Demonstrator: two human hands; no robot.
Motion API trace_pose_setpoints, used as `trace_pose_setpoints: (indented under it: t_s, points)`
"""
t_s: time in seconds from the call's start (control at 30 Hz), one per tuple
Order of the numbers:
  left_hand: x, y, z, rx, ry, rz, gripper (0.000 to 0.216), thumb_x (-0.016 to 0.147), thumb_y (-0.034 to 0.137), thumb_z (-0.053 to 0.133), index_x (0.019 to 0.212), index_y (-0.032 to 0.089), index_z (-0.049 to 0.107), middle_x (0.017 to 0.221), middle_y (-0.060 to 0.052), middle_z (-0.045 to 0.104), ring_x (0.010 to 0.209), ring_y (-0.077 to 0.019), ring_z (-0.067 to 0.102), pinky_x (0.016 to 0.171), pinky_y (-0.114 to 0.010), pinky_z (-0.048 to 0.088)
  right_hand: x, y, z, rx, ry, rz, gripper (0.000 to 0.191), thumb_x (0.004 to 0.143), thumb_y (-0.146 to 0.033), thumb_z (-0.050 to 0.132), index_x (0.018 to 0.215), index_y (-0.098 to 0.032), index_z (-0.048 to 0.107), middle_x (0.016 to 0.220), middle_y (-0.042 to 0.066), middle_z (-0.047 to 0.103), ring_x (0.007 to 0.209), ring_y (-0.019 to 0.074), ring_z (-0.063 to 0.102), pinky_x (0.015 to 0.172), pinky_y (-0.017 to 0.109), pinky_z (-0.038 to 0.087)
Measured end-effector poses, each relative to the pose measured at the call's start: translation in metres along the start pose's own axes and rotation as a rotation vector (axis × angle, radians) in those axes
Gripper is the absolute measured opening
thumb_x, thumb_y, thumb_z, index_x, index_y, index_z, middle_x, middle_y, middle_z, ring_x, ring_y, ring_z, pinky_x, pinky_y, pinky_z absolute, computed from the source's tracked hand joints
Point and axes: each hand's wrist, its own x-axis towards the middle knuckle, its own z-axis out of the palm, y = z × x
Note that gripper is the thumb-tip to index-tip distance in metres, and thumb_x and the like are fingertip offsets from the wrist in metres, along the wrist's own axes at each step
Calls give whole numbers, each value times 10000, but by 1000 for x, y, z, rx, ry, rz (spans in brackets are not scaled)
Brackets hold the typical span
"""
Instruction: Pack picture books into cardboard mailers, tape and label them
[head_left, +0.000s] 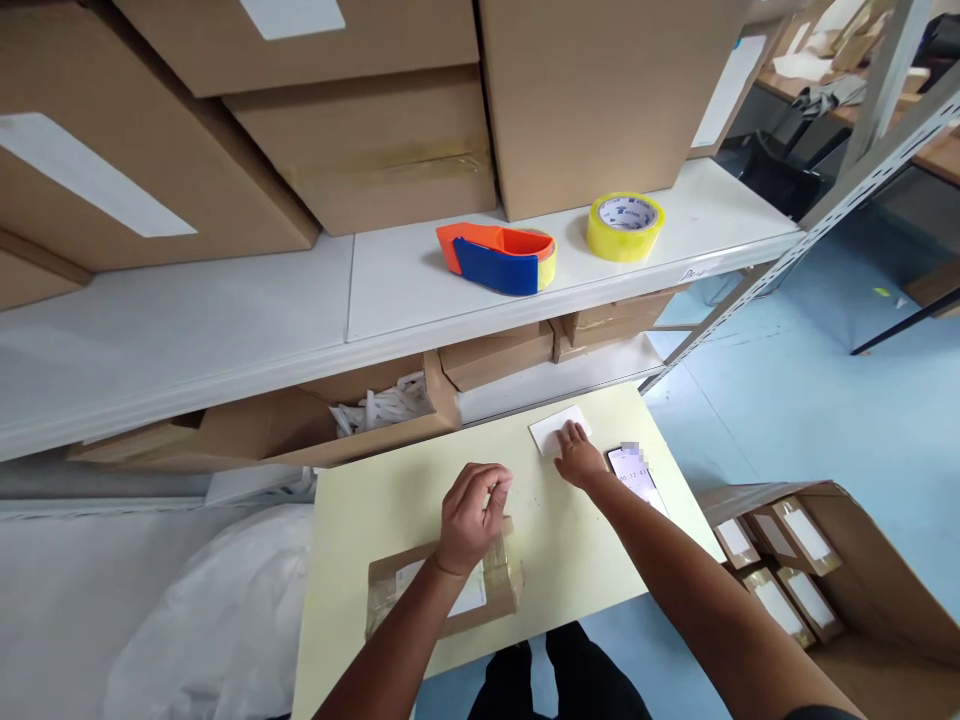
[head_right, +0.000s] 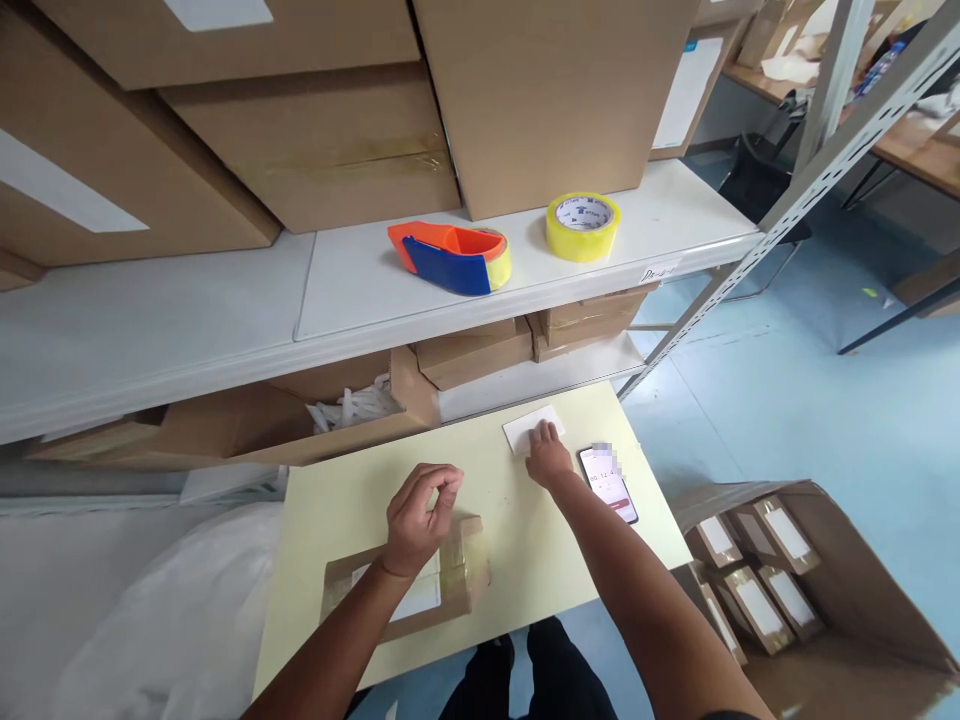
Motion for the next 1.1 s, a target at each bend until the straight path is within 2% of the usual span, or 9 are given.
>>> trace_pose_setpoints:
  t_s: [0.1, 0.23, 0.33, 0.43, 0.53, 0.63, 0.73, 0.93, 1.1]
  points:
    - [8, -16, 10, 22, -108, -50, 246, 1008, 309, 443, 947, 220, 664, 857, -43, 715, 824, -175, 671, 796, -303, 528, -2, -5, 4, -4, 16, -5, 685, 936, -227, 535, 1576, -111, 321, 1708, 177, 129, 1581, 309, 70, 1179, 439, 340]
    - [28, -51, 40, 207, -427, -133, 366, 1021, 321, 338, 846, 229, 646, 784, -36, 706, 751, -174, 668, 746, -279, 487, -4, -10, 8, -29, 33, 13, 656, 945, -201, 494, 1572, -94, 336, 1698, 192, 161, 1574, 324, 109, 1173, 439, 349]
    - [46, -75, 70, 432, -690, -167, 393, 1030, 360, 383, 764, 223, 638, 740, -64, 711, 746, -210, 679, 723, -287, 459, -6, -11, 9, -25, 50, 10, 660, 938, -193, 497, 1569, -77, 340, 1691, 204, 180, 1568, 336, 128, 1188, 441, 325]
    - [58, -89, 94, 498, -825, -137, 287, 1021, 314, 446, 886, 207, 676, 876, -101, 743, 860, -239, 691, 759, -308, 468, -7, -11, 10, -15, 58, -1, 676, 926, -184, 506, 1573, -86, 335, 1692, 195, 185, 1568, 331, 127, 1188, 445, 326]
    - [62, -92, 113, 461, -859, -72, 138, 938, 211, 595, 1053, 200, 669, 1088, -103, 729, 1053, -246, 657, 869, -323, 477, -6, -9, 11, -8, 74, -12, 677, 913, -177, 522, 1565, -110, 353, 1691, 182, 201, 1567, 321, 142, 1184, 450, 336]
    - [58, -87, 129, 470, -918, 27, 273, 857, 244, 719, 1116, 183, 658, 1203, -119, 681, 1159, -279, 604, 968, -365, 466, -4, -6, 10, 2, 100, -43, 652, 902, -165, 533, 1531, -67, 393, 1673, 210, 239, 1561, 321, 173, 1196, 448, 324]
    - [52, -82, 141, 510, -956, 68, 271, 870, 179, 676, 1138, 144, 656, 1223, -156, 656, 1162, -294, 596, 976, -388, 470, -5, 0, 11, 23, 157, -79, 612, 882, -119, 520, 1487, -55, 449, 1633, 213, 336, 1533, 299, 261, 1212, 438, 309]
    - [49, -85, 141, 499, -963, 74, 267, 912, 60, 513, 1089, 137, 697, 1186, -158, 674, 1149, -272, 609, 989, -377, 464, -22, 7, 32, 171, 425, 57, 542, 909, -164, 488, 1443, -69, 488, 1576, 239, 402, 1415, 331, 452, 1160, 460, 392]
    - [53, -89, 142, 463, -937, 6, 203, 887, 75, 552, 841, 160, 731, 924, -112, 728, 955, -236, 672, 965, -362, 474, -20, 4, 55, 479, 544, 97, 609, 904, -259, 507, 1480, -76, 428, 1581, 252, 384, 1436, 337, 447, 1117, 469, 456]
